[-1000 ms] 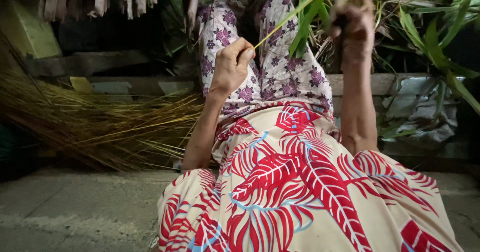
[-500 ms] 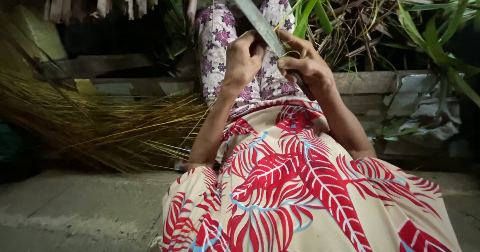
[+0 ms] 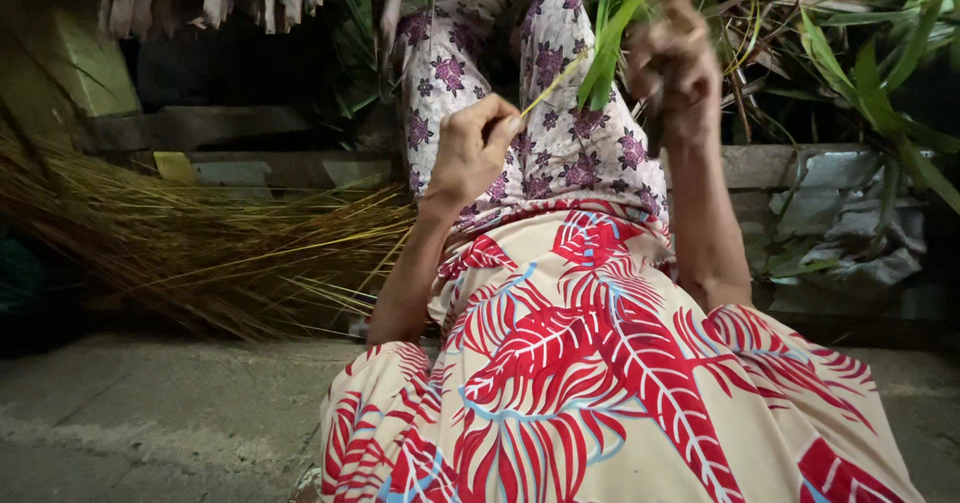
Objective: The person sits on the ground and uses a large knife to split long green palm leaves into thin strips. The person repeatedly pulls the leaves through the blade to create uniform strips, which accumulate on the floor.
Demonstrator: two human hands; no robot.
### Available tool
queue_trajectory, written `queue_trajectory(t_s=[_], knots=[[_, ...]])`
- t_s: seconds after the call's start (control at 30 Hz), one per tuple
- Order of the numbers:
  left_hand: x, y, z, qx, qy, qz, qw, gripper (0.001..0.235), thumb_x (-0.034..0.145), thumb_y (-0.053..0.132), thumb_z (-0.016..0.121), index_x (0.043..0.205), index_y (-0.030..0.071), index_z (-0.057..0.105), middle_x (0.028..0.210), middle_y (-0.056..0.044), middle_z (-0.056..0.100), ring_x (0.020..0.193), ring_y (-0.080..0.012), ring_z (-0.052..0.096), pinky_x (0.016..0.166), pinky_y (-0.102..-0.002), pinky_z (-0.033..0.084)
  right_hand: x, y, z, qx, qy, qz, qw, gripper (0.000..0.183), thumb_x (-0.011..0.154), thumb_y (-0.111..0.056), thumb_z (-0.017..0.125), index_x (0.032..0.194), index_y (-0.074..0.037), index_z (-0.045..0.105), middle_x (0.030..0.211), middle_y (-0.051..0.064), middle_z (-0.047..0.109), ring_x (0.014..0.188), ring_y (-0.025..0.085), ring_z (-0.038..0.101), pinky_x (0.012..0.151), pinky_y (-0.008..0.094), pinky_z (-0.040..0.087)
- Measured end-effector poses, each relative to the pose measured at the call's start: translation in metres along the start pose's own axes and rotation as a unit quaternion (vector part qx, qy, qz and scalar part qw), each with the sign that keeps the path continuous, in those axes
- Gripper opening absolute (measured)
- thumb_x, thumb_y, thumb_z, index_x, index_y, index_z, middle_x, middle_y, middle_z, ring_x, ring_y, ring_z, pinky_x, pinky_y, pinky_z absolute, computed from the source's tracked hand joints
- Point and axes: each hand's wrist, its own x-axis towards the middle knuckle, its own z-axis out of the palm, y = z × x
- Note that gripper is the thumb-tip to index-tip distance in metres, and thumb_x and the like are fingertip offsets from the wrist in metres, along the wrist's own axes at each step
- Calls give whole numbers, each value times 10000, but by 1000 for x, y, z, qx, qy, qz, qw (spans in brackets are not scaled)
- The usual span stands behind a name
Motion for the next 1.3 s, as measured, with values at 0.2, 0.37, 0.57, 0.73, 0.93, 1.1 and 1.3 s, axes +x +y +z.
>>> queue_trajectory(t_s=[0.2, 0.37, 0.57, 0.73, 0.93, 1.1, 1.3], knots=[[-32, -22, -38, 123, 27, 15, 992, 90, 1100, 115, 713, 1069, 43, 758, 908, -82, 774, 729, -171, 688, 615, -322, 587, -18, -27, -11, -64, 108, -93, 988, 551, 1214, -147, 736, 1703, -135, 481, 893, -2, 737, 567, 107, 625, 482, 229, 556], [-73, -21, -97, 248, 39, -44, 967, 206, 1056, 22, 709, 1233, 72, 803, 1187, -116, 826, 959, -263, 769, 851, -402, 616, -30, -20, 46, -157, 195, -48, 967, 918, 1015, -179, 825, 1798, -29, 370, 854, -27, 738, 595, 67, 610, 484, 197, 491], [-149, -90, -164, 324, 58, -130, 935, 232, 957, 57, 707, 1121, 132, 852, 1074, -95, 801, 988, -333, 753, 886, -472, 544, -21, 2, 90, -178, 184, -20, 966, 598, 997, -150, 733, 1568, -44, 591, 745, 56, 569, 488, 83, 381, 438, 206, 286], [-195, -150, -186, 353, 29, -313, 881, 223, 1030, 28, 706, 1158, 107, 870, 1128, -110, 848, 1003, -348, 794, 879, -554, 617, -18, 22, 80, -182, 170, 14, 968, 805, 907, -167, 814, 1659, -27, 563, 961, 22, 670, 570, 64, 520, 432, 192, 426], [-214, -223, -187, 452, -30, -443, 773, 255, 1009, 80, 758, 1102, 251, 922, 999, -110, 860, 1016, -386, 758, 1063, -607, 482, -18, 31, 98, -130, 147, 83, 977, 594, 980, -125, 760, 1529, -30, 554, 812, 8, 649, 541, 58, 520, 422, 178, 400], [-211, -224, -179, 456, -16, -437, 775, 231, 941, 109, 793, 1075, 242, 927, 1008, -153, 863, 1072, -413, 791, 1000, -551, 528, -21, 28, 103, -120, 175, 141, 967, 444, 962, -132, 748, 1373, -14, 631, 758, 23, 578, 561, 59, 534, 414, 159, 426], [-200, -207, -180, 446, 20, -425, 788, 250, 942, 36, 712, 1055, 140, 909, 1048, -183, 852, 1033, -443, 795, 881, -591, 591, -46, 8, 57, -66, 84, 172, 979, 605, 1049, -223, 779, 1564, 4, 555, 874, -26, 679, 597, 9, 630, 487, 91, 538]])
